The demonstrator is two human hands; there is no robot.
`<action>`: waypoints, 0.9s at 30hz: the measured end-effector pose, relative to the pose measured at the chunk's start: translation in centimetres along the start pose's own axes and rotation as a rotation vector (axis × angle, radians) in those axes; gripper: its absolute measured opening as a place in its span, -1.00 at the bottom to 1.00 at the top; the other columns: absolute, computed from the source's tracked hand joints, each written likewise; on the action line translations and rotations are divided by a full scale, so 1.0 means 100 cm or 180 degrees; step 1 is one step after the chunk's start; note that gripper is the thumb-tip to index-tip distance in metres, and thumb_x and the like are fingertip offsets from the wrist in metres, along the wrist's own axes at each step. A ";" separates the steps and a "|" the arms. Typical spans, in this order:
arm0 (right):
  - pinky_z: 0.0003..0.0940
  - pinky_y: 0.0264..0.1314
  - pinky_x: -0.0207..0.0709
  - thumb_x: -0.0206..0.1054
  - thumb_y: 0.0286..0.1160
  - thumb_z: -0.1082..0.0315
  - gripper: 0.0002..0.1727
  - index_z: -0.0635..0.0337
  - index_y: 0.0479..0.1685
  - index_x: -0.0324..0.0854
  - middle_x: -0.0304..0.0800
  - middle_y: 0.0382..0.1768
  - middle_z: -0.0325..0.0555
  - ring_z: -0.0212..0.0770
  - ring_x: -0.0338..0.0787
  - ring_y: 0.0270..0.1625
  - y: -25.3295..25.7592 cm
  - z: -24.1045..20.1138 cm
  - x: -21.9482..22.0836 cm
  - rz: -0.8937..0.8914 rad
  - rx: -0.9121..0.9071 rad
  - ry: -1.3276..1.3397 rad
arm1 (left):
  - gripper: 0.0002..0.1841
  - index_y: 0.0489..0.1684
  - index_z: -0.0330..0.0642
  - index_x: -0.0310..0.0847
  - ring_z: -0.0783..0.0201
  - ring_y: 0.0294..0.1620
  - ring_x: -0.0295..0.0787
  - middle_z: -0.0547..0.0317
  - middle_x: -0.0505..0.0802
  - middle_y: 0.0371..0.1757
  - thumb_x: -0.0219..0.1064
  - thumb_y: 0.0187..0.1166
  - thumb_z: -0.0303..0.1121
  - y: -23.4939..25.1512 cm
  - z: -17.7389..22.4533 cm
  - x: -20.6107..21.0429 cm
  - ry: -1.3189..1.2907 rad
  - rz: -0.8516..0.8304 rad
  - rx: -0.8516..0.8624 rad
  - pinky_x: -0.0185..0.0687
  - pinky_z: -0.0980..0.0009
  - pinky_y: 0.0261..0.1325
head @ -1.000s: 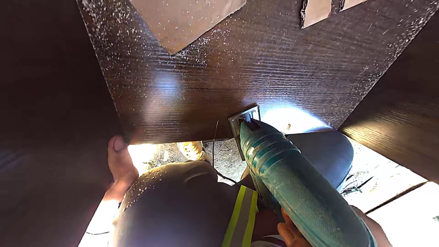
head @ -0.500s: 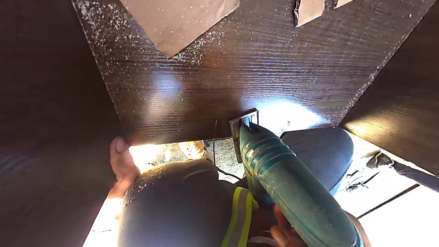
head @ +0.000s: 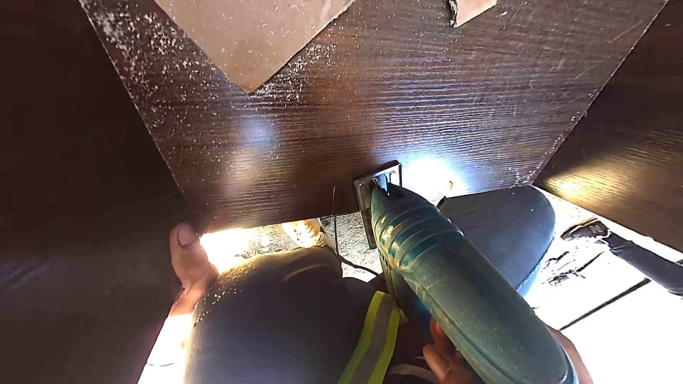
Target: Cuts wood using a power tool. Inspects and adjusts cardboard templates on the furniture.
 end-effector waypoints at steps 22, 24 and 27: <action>0.00 -0.05 0.88 0.50 0.54 0.21 -0.54 0.43 0.14 0.54 0.84 -0.16 0.13 -0.01 0.91 -0.18 -0.030 0.055 0.022 -0.0363 -0.0211 0.1131 | -0.55 0.38 -0.33 0.46 0.52 0.33 0.76 0.37 0.83 0.24 0.48 0.59 -0.42 -0.011 -0.029 -0.013 -0.1456 0.0945 0.2159 0.65 0.46 0.49; -0.11 -0.09 0.86 0.52 0.52 0.20 -0.52 0.45 0.14 0.55 0.83 -0.19 0.08 -0.10 0.89 -0.20 -0.035 0.061 0.026 -0.0503 -0.0158 0.1017 | -0.51 0.41 -0.38 0.42 0.54 0.35 0.74 0.35 0.82 0.27 0.48 0.58 -0.41 -0.018 -0.021 -0.016 -0.1432 0.0869 0.2013 0.61 0.51 0.52; -0.31 -0.10 0.82 0.51 0.51 0.20 -0.51 0.47 0.16 0.59 0.84 -0.22 -0.01 -0.30 0.86 -0.21 -0.033 0.065 0.025 -0.0835 -0.0142 0.0390 | -0.44 0.49 -0.43 0.35 0.57 0.36 0.69 0.27 0.77 0.31 0.46 0.61 -0.34 -0.031 -0.021 -0.016 -0.1395 0.0598 0.1710 0.56 0.54 0.51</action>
Point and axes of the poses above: each hand's wrist, its own y-axis towards the middle knuckle, its own x-axis out of the palm, z = x × y, the point moved 6 cm from there along y, towards the middle knuckle
